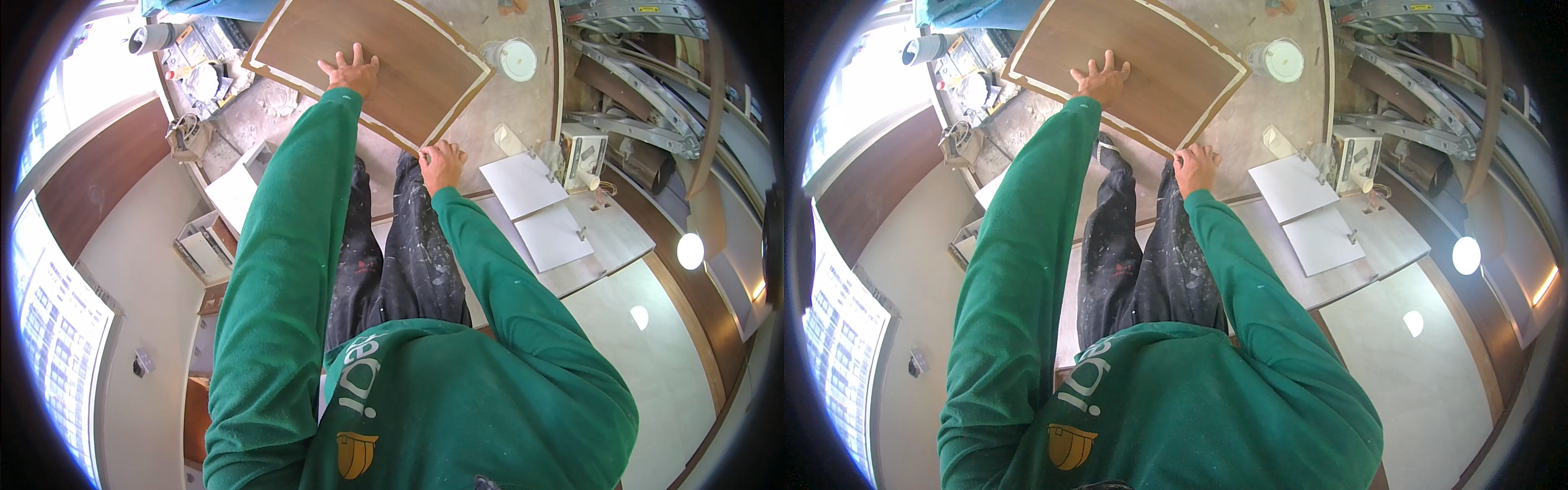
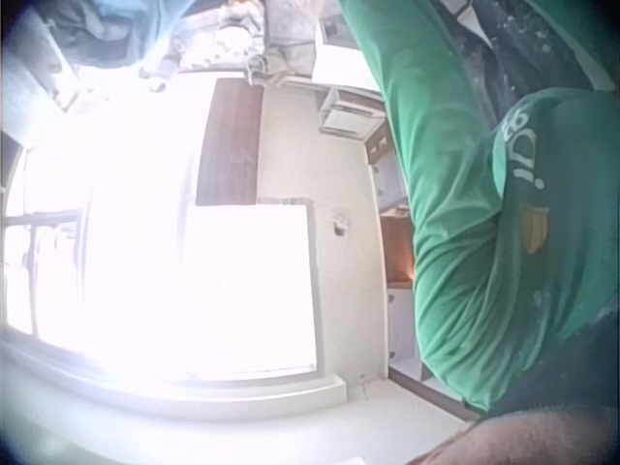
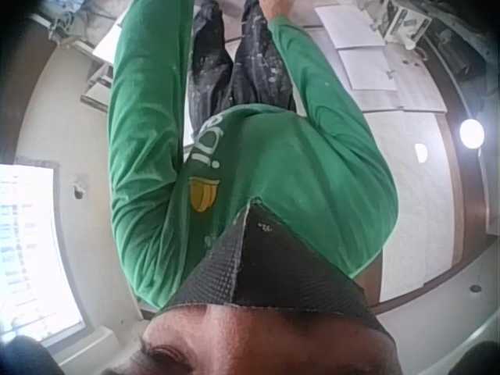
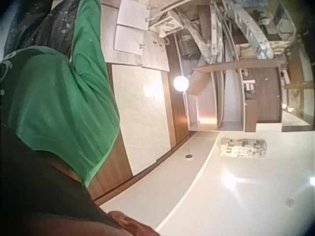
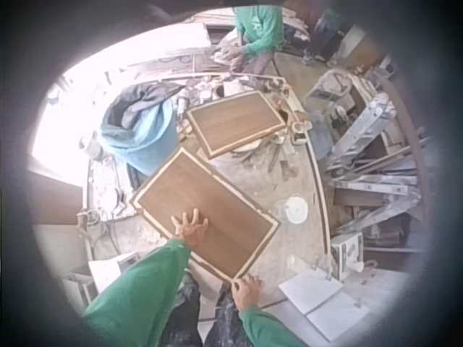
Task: The person applies edge banding to wooden panels. They peel the backing from adhesive strips, align them along the panel edges, and press them into place. The person handles several panels one at a time, smoothing the edges to secure the banding.
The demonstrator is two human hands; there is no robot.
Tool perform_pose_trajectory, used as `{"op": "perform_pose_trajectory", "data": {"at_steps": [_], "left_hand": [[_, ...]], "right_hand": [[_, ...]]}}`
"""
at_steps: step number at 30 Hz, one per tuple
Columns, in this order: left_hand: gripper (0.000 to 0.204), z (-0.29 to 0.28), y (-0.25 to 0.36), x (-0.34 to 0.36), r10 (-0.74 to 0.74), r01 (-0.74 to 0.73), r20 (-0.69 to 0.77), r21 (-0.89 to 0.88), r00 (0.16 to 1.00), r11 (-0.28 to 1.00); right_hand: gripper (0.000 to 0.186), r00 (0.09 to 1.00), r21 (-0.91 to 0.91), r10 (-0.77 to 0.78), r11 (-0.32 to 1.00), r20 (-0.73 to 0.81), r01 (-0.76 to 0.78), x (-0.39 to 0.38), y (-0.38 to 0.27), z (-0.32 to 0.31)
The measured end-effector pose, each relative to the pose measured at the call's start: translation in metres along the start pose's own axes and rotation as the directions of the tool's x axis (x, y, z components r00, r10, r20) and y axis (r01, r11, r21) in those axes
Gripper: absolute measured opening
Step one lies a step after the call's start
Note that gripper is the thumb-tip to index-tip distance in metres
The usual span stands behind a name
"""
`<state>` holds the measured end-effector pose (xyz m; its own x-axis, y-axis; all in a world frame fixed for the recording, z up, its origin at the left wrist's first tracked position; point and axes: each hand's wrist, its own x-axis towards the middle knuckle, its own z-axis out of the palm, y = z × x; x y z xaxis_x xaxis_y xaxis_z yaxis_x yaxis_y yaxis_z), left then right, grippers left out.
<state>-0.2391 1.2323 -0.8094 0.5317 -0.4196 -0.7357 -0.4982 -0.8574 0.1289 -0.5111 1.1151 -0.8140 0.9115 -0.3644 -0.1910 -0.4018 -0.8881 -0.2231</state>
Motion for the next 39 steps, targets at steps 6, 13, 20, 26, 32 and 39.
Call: {"op": "perform_pose_trajectory", "data": {"at_steps": [6,13,20,26,32,39], "left_hand": [[0.056,-0.002,0.002,0.003,-0.017,0.016,0.046,0.021,0.999,1.000],[0.056,0.003,0.001,0.005,-0.036,0.035,0.032,0.034,0.999,0.999],[0.056,-0.002,0.002,0.003,-0.028,0.028,0.047,0.014,0.999,1.000],[0.058,-0.001,0.001,0.004,-0.042,0.042,0.057,0.014,0.997,0.999],[0.058,-0.005,0.001,0.003,-0.026,0.026,0.067,-0.010,0.997,1.000],[0.058,-0.008,0.004,0.003,-0.050,0.053,0.082,-0.027,0.995,0.998]], "right_hand": [[0.011,0.999,-0.013,0.028,1.000,0.043,-0.027,-0.002,-0.003,0.005],[0.019,0.997,-0.012,-0.020,1.000,0.076,0.021,-0.001,-0.003,0.001],[0.022,0.990,0.109,-0.123,0.987,0.073,0.115,0.006,0.009,-0.006],[0.020,0.996,0.073,-0.088,0.993,-0.027,0.090,0.007,0.009,-0.013],[0.018,0.996,0.072,-0.086,0.994,0.003,0.085,0.006,0.007,-0.006],[0.022,0.988,0.013,-0.076,0.997,0.138,0.075,0.010,0.004,-0.004]]}}
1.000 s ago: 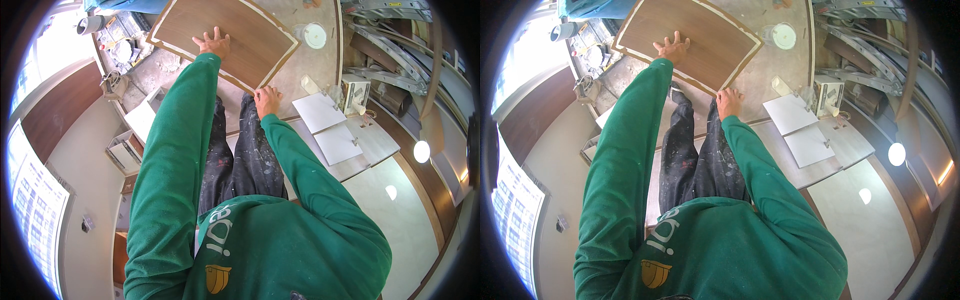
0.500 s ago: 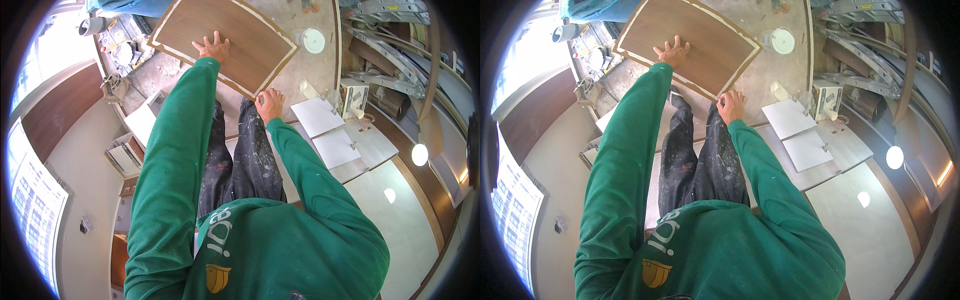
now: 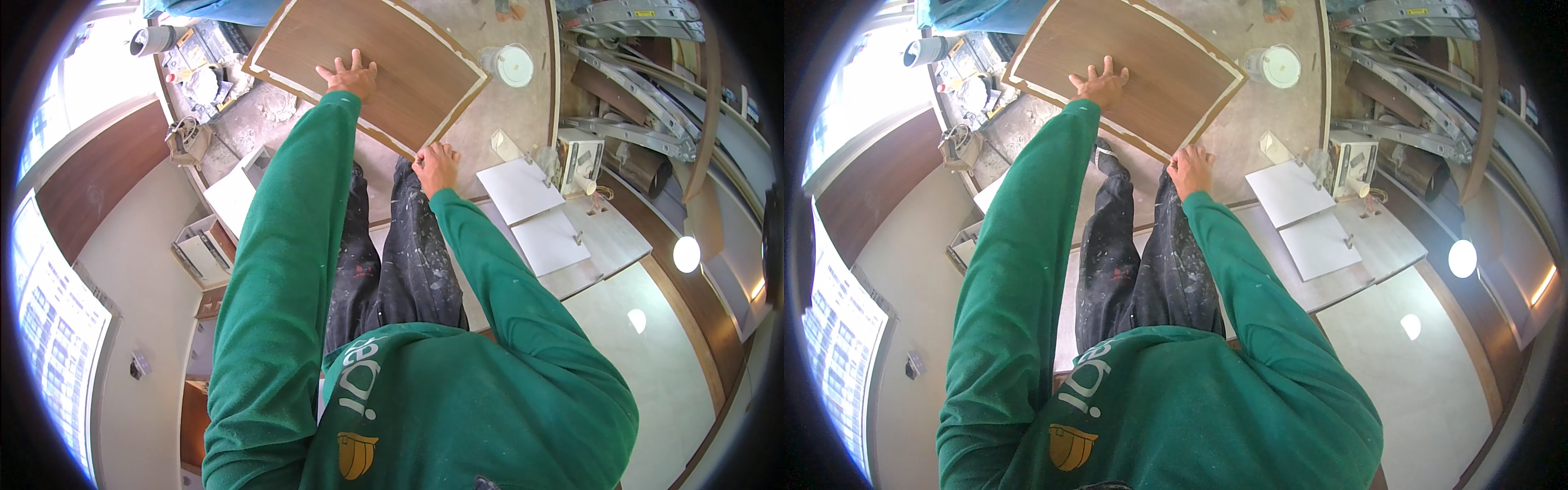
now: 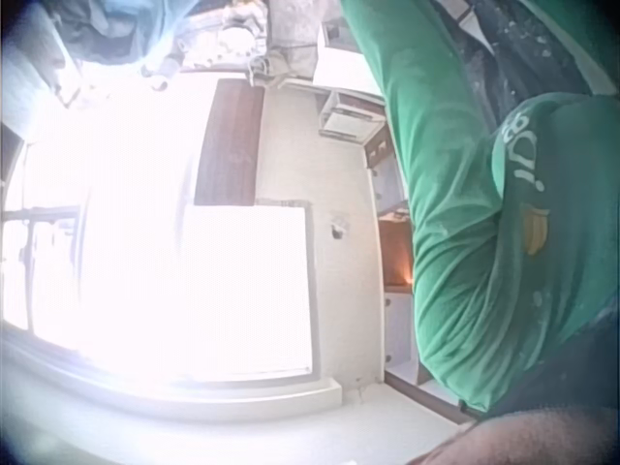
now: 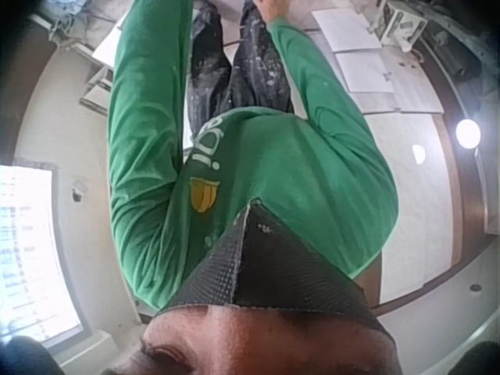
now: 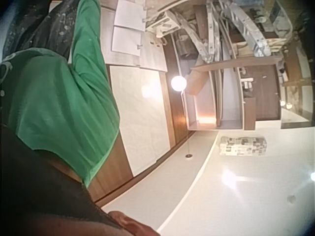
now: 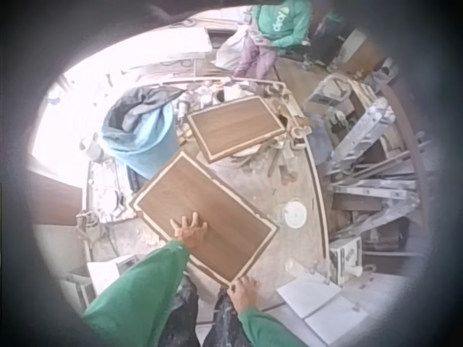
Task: The person applies edge banding to wooden panels. They peel the backing from adhesive strips, align them along the panel edges, and press them into place. The person handles several panels one at a time, smoothing the edges to secure the banding.
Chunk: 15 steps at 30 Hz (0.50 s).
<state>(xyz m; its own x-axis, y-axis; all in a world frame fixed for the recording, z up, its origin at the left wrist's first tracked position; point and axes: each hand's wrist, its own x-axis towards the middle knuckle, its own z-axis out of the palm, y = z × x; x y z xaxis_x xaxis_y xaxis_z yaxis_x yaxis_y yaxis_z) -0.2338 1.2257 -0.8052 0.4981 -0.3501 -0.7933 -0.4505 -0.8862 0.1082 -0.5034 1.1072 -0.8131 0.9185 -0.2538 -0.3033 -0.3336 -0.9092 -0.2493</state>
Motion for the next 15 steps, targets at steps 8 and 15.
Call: {"op": "perform_pose_trajectory", "data": {"at_steps": [8,15], "left_hand": [[0.059,0.003,-0.005,0.002,0.031,-0.031,-0.010,0.002,0.999,1.000],[0.062,0.001,-0.009,0.001,0.061,-0.062,-0.026,-0.029,0.998,0.998]], "right_hand": [[0.021,0.999,-0.031,-0.048,0.998,-0.003,0.048,0.003,-0.004,0.002],[0.016,0.995,0.337,0.002,0.941,0.098,-0.035,0.009,-0.007,-0.011]]}}
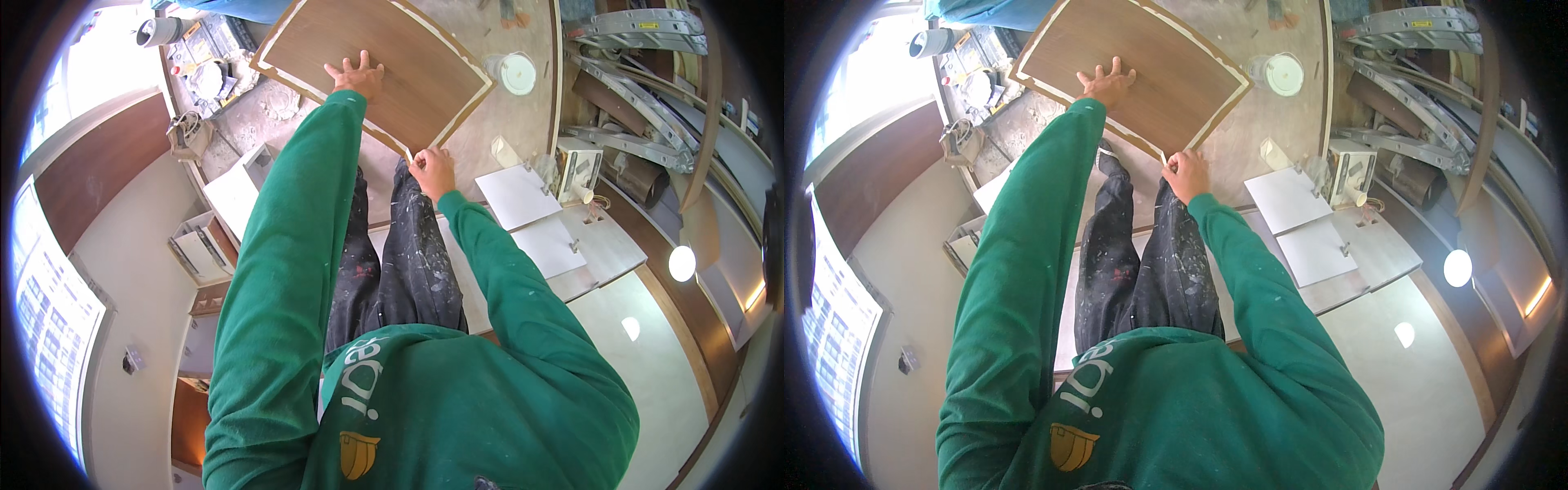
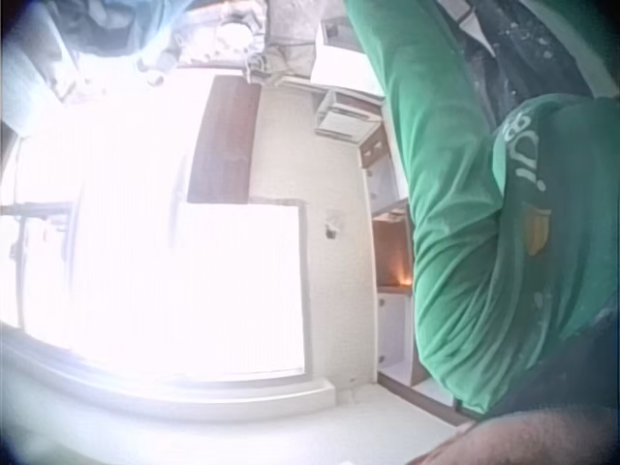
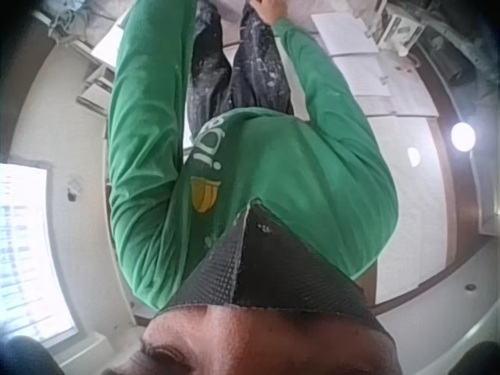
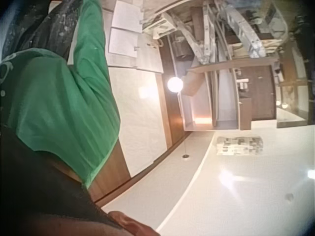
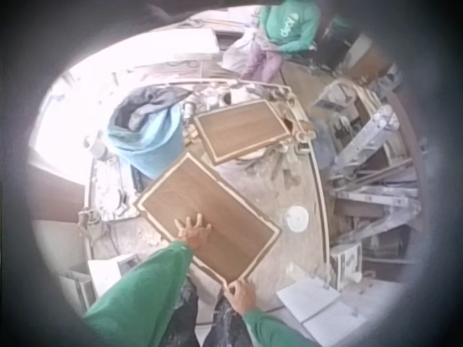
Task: The person applies edge banding to wooden panels. They peel the backing from adhesive strips, align them along the panel edges, and press them into place. The person handles several panels one at a time, smoothing the edges to secure the banding.
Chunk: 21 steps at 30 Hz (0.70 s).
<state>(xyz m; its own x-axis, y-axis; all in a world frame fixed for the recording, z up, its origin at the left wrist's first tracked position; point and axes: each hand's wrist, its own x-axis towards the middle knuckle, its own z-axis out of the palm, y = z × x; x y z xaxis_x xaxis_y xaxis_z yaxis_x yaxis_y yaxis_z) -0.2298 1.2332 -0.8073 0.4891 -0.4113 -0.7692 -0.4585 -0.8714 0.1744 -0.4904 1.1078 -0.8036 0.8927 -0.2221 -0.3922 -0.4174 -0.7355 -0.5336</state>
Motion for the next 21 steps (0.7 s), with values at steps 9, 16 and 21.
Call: {"op": "perform_pose_trajectory", "data": {"at_steps": [9,16,21], "left_hand": [[0.044,-0.029,-0.047,-0.036,-0.035,-0.312,-0.513,-0.574,0.858,0.757],[0.037,0.052,-0.117,-0.123,-0.602,-0.382,-0.621,-0.784,0.502,0.489],[0.034,0.140,-0.118,-0.172,-0.773,-0.339,-0.294,-0.934,0.563,0.109]], "right_hand": [[0.018,0.927,0.668,0.114,0.662,0.358,-0.340,0.037,-0.053,-0.048],[0.013,0.879,0.718,0.023,0.567,0.477,-0.404,0.062,-0.128,-0.085],[0.014,0.904,0.795,-0.017,0.483,0.428,-0.367,0.071,-0.148,-0.084]]}}
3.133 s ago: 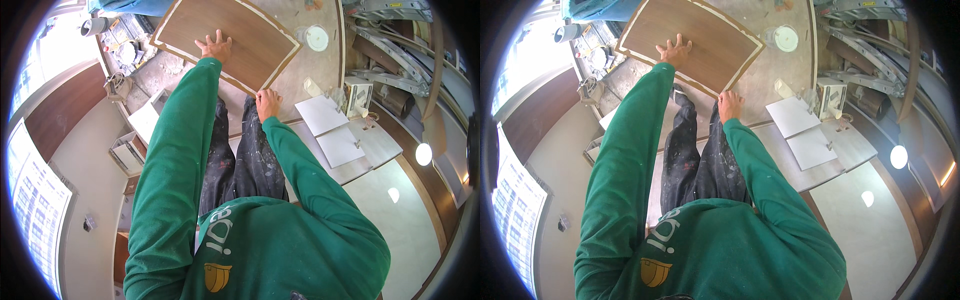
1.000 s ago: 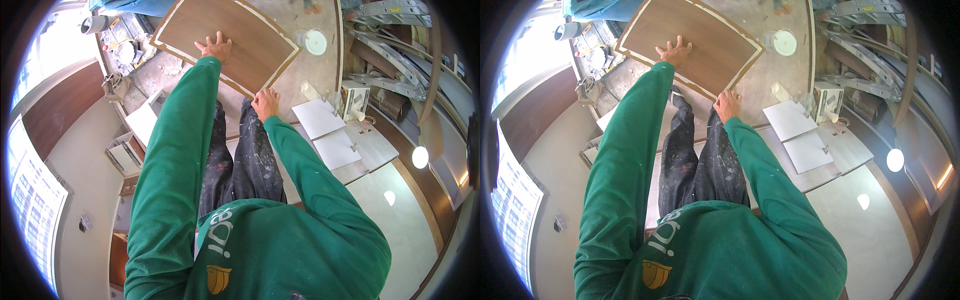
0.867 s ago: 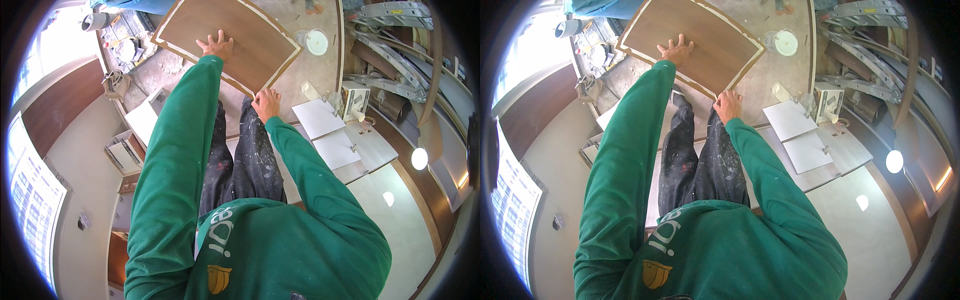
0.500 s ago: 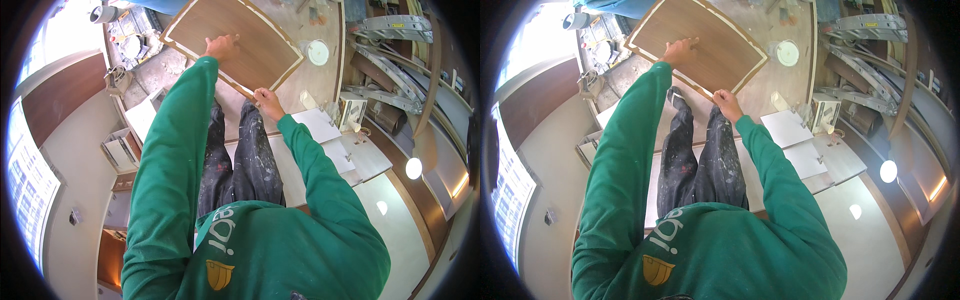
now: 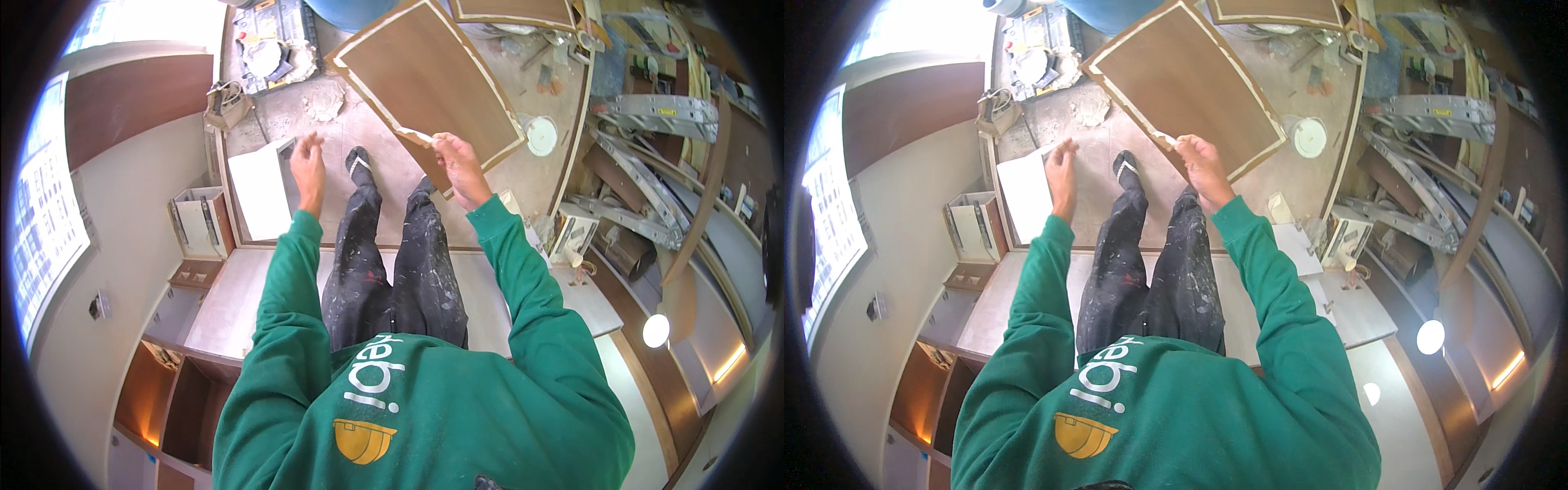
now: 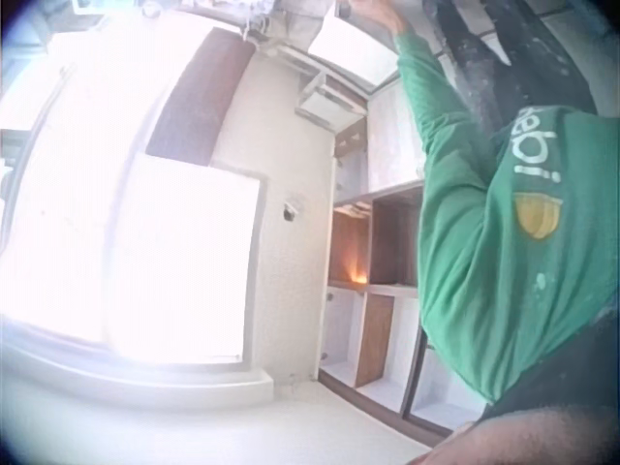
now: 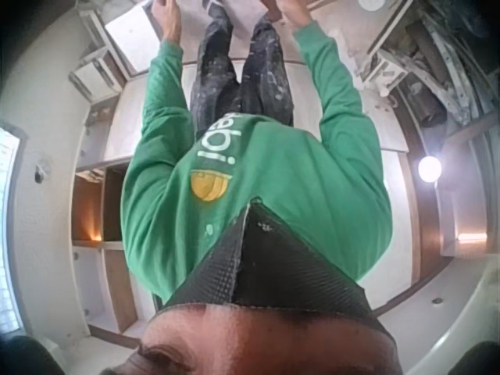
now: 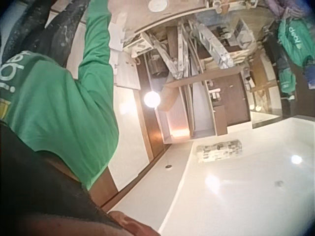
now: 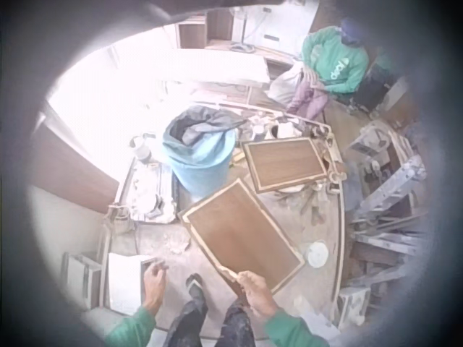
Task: The person applies edge banding to wooden panels. They peel the backing from adhesive strips, align them along the panel edges, and press them into place. The person handles several panels one at a time, smoothing the edges to secure the banding.
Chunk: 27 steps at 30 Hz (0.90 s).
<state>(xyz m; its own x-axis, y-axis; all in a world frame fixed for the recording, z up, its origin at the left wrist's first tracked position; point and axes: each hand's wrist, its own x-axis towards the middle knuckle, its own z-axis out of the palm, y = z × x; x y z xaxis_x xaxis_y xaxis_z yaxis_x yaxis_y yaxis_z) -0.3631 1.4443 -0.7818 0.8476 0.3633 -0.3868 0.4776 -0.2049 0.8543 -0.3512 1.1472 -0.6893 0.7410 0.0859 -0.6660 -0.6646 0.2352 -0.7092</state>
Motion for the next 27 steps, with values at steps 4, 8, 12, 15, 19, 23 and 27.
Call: {"op": "perform_pose_trajectory", "data": {"at_steps": [4,8,12,15,19,23,27], "left_hand": [[0.033,-0.002,-0.051,-0.045,-0.166,0.166,0.017,-0.170,0.986,0.971],[0.033,0.023,-0.057,-0.072,-0.289,0.297,0.071,-0.281,0.955,0.913],[0.045,0.046,-0.022,-0.075,-0.377,0.468,0.298,-0.353,0.877,0.810],[0.054,0.057,-0.002,-0.069,-0.368,0.655,0.556,-0.508,0.745,0.559],[0.069,0.077,0.030,-0.048,-0.234,0.769,0.732,-0.609,0.639,0.195],[0.078,0.096,0.055,-0.017,-0.232,0.671,0.664,-0.739,0.710,-0.062],[0.084,0.102,0.077,0.020,-0.217,0.562,0.583,-0.813,0.783,-0.153]], "right_hand": [[0.015,0.996,0.011,-0.084,0.996,0.023,0.084,0.005,-0.041,0.021],[0.011,0.991,-0.015,-0.127,0.992,0.044,0.128,0.013,-0.080,0.048],[0.013,0.995,-0.039,-0.092,0.995,0.041,0.094,0.008,-0.094,0.064],[0.014,0.987,0.002,-0.150,0.989,0.063,0.150,-0.001,-0.106,0.075],[0.016,0.969,0.042,-0.232,0.973,0.090,0.229,-0.011,-0.129,0.092],[0.020,0.965,0.084,-0.250,0.966,0.074,0.243,-0.027,-0.137,0.099],[0.024,0.950,0.118,-0.313,0.944,0.014,0.309,-0.046,-0.144,0.088]]}}
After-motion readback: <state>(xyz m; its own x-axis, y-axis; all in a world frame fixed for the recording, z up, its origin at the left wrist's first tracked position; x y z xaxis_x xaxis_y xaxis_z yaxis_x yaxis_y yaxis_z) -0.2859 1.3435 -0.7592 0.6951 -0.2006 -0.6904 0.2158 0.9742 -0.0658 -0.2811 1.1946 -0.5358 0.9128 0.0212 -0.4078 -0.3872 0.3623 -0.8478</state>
